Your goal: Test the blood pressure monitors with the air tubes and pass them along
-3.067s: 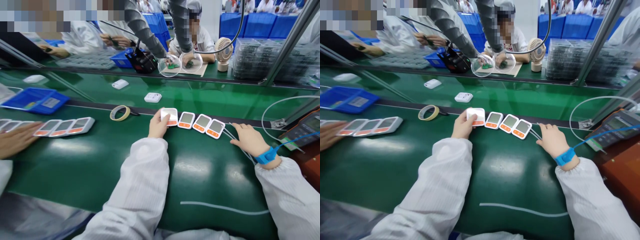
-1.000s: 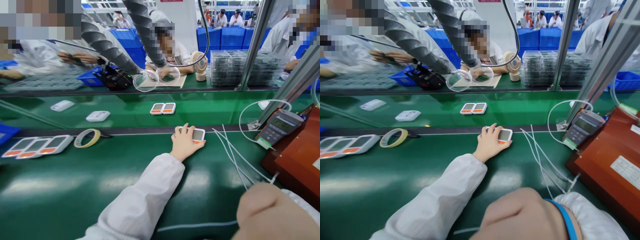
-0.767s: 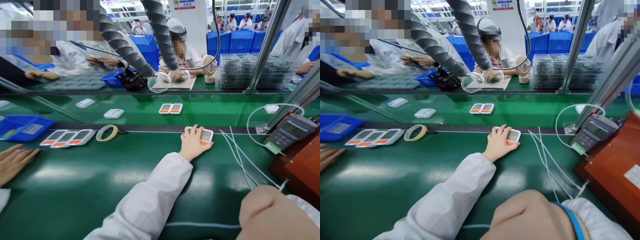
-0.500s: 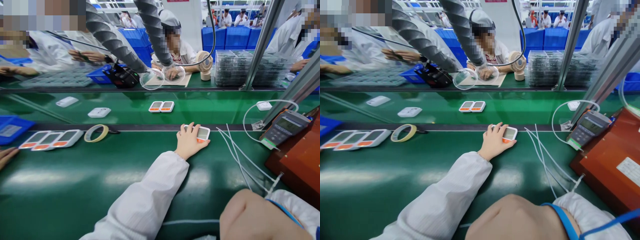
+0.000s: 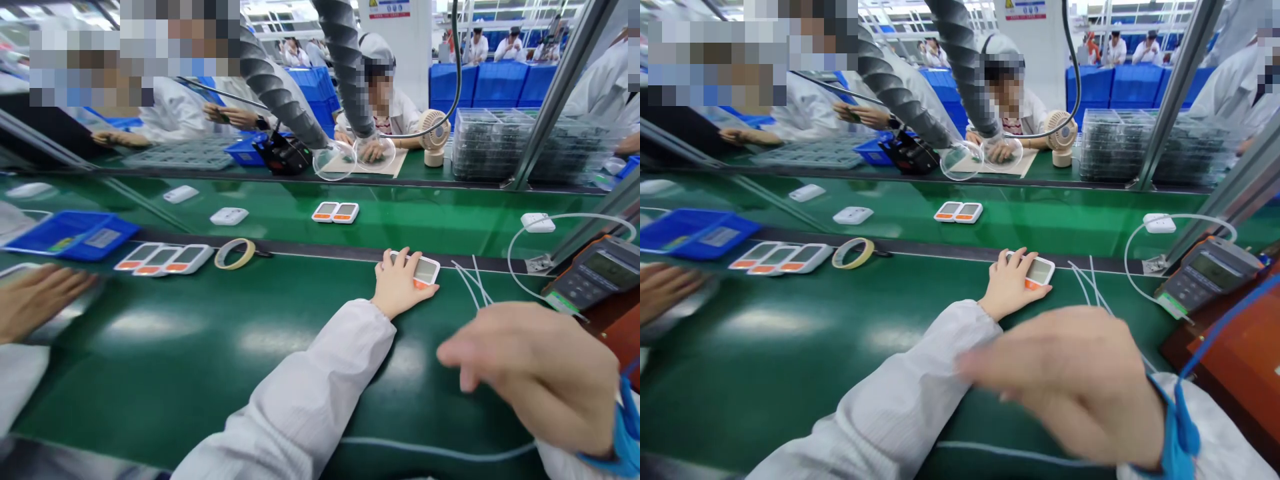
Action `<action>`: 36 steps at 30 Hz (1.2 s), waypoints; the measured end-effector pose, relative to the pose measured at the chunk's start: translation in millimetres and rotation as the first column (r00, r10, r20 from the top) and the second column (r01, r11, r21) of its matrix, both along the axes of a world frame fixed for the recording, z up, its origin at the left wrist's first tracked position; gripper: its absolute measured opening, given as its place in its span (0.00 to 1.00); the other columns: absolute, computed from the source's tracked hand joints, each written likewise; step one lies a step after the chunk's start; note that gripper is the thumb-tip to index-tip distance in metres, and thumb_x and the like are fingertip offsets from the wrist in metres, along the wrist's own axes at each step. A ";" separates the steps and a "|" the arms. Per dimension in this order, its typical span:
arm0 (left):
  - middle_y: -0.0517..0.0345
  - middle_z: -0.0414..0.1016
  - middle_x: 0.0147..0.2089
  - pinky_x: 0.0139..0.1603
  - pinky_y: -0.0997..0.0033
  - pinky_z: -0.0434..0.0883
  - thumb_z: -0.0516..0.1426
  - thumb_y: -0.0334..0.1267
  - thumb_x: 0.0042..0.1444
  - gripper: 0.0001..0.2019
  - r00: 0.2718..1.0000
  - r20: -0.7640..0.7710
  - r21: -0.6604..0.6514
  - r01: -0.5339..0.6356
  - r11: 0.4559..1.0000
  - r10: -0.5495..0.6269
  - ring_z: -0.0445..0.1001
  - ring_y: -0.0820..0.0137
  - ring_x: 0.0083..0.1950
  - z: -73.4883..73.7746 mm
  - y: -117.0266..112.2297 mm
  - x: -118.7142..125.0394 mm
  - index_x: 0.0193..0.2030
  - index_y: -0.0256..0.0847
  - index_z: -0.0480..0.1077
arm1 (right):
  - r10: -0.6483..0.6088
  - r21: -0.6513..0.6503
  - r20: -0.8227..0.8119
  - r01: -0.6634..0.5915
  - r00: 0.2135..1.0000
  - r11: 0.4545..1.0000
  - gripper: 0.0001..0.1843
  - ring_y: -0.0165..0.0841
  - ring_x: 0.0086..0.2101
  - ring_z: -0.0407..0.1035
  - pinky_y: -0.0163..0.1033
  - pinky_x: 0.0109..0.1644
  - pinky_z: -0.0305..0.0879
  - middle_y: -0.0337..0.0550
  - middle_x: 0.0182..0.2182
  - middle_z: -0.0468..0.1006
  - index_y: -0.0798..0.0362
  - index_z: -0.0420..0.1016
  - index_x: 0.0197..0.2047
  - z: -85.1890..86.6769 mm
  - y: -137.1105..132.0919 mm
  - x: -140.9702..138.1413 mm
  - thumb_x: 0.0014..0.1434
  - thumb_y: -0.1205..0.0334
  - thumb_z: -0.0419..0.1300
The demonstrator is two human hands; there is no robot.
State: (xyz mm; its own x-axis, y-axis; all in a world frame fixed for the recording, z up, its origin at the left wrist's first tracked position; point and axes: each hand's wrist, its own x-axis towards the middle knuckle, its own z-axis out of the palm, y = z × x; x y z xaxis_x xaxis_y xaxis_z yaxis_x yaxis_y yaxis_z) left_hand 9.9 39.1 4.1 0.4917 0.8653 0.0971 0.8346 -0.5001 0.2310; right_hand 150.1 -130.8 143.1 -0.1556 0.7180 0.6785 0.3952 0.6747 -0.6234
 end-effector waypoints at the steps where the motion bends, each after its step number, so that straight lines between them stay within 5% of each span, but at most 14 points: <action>1: 0.47 0.57 0.71 0.61 0.39 0.59 0.58 0.65 0.48 0.42 1.000 -0.004 -0.007 -0.002 1.000 0.002 0.49 0.38 0.70 0.5 0.2 0.0 0.67 0.48 0.61 | 0.015 -0.013 -0.057 -0.016 0.998 1.000 0.15 0.29 0.27 0.74 0.35 0.32 0.75 0.36 0.29 0.80 0.44 0.77 0.52 -3.2 8.8 1.7 0.70 0.68 0.53; 4: 0.48 0.57 0.71 0.61 0.39 0.59 0.57 0.67 0.48 0.42 1.000 -0.009 -0.019 -0.002 1.000 0.001 0.49 0.37 0.70 1.7 0.7 -0.2 0.67 0.48 0.61 | -0.044 -0.006 -0.173 0.043 0.984 0.999 0.18 0.28 0.24 0.72 0.36 0.30 0.74 0.35 0.34 0.81 0.42 0.77 0.53 -12.7 23.6 4.6 0.66 0.72 0.58; 10: 0.47 0.57 0.71 0.61 0.37 0.58 0.59 0.67 0.46 0.44 1.000 0.017 -0.005 0.006 1.000 -0.006 0.48 0.36 0.70 1.0 0.7 -0.8 0.67 0.49 0.61 | -0.078 0.102 -0.071 0.085 0.994 0.991 0.22 0.35 0.26 0.73 0.43 0.29 0.73 0.38 0.32 0.81 0.38 0.73 0.59 -14.9 15.2 10.3 0.66 0.68 0.59; 19: 0.47 0.54 0.72 0.64 0.35 0.52 0.58 0.71 0.45 0.46 0.999 0.006 -0.033 0.038 0.999 -0.038 0.45 0.33 0.71 -0.9 1.9 -2.9 0.70 0.57 0.55 | -0.055 0.309 0.084 0.027 0.995 0.951 0.24 0.33 0.25 0.72 0.42 0.26 0.69 0.39 0.28 0.80 0.52 0.68 0.64 -11.9 11.6 18.7 0.66 0.73 0.57; 22: 0.47 0.53 0.72 0.63 0.35 0.54 0.57 0.72 0.44 0.47 0.999 0.003 -0.036 0.036 0.999 -0.035 0.45 0.34 0.71 -1.7 1.9 -2.8 0.70 0.56 0.56 | -0.067 0.340 0.152 0.011 0.986 0.940 0.20 0.32 0.24 0.73 0.40 0.27 0.71 0.38 0.26 0.79 0.54 0.69 0.60 -2.6 9.4 18.8 0.67 0.74 0.56; 25: 0.47 0.54 0.72 0.62 0.36 0.56 0.58 0.70 0.45 0.46 0.999 0.009 -0.020 0.033 0.999 -0.033 0.46 0.34 0.70 -2.3 1.4 -2.3 0.69 0.56 0.58 | -0.145 0.362 0.213 0.060 0.966 0.930 0.08 0.32 0.24 0.74 0.40 0.30 0.73 0.40 0.26 0.78 0.53 0.73 0.50 5.7 7.2 16.6 0.72 0.64 0.54; 27: 0.48 0.55 0.71 0.61 0.36 0.56 0.59 0.69 0.45 0.45 0.999 0.016 -0.016 0.030 0.999 -0.029 0.46 0.35 0.70 -2.3 1.1 -1.8 0.68 0.56 0.58 | -0.167 0.378 0.223 0.073 0.961 0.923 0.11 0.31 0.24 0.74 0.40 0.30 0.74 0.40 0.26 0.78 0.53 0.72 0.45 7.2 6.9 13.5 0.73 0.60 0.51; 32: 0.46 0.56 0.71 0.61 0.36 0.57 0.59 0.68 0.45 0.44 0.999 0.033 -0.004 0.033 0.999 -0.032 0.47 0.34 0.69 -2.5 1.3 -1.1 0.68 0.55 0.59 | -0.180 0.390 0.153 0.109 0.972 0.914 0.05 0.28 0.23 0.72 0.37 0.29 0.71 0.37 0.27 0.77 0.54 0.71 0.41 -3.7 4.3 8.7 0.68 0.71 0.55; 36: 0.46 0.56 0.71 0.60 0.36 0.57 0.60 0.68 0.45 0.44 0.998 0.042 -0.003 0.036 0.999 -0.036 0.47 0.34 0.69 -3.4 1.9 -1.2 0.68 0.54 0.59 | -0.196 0.334 0.217 0.116 0.956 0.935 0.04 0.31 0.26 0.73 0.40 0.30 0.72 0.37 0.27 0.78 0.48 0.72 0.44 -10.0 -2.0 17.3 0.68 0.65 0.56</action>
State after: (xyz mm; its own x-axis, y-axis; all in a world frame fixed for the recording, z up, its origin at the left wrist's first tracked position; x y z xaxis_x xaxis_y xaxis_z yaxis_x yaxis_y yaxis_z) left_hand 8.7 41.1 0.7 0.5184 0.8473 0.1153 0.8054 -0.5291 0.2673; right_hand 167.4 -132.8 133.1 -0.2473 0.5023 0.8286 0.6234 0.7371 -0.2608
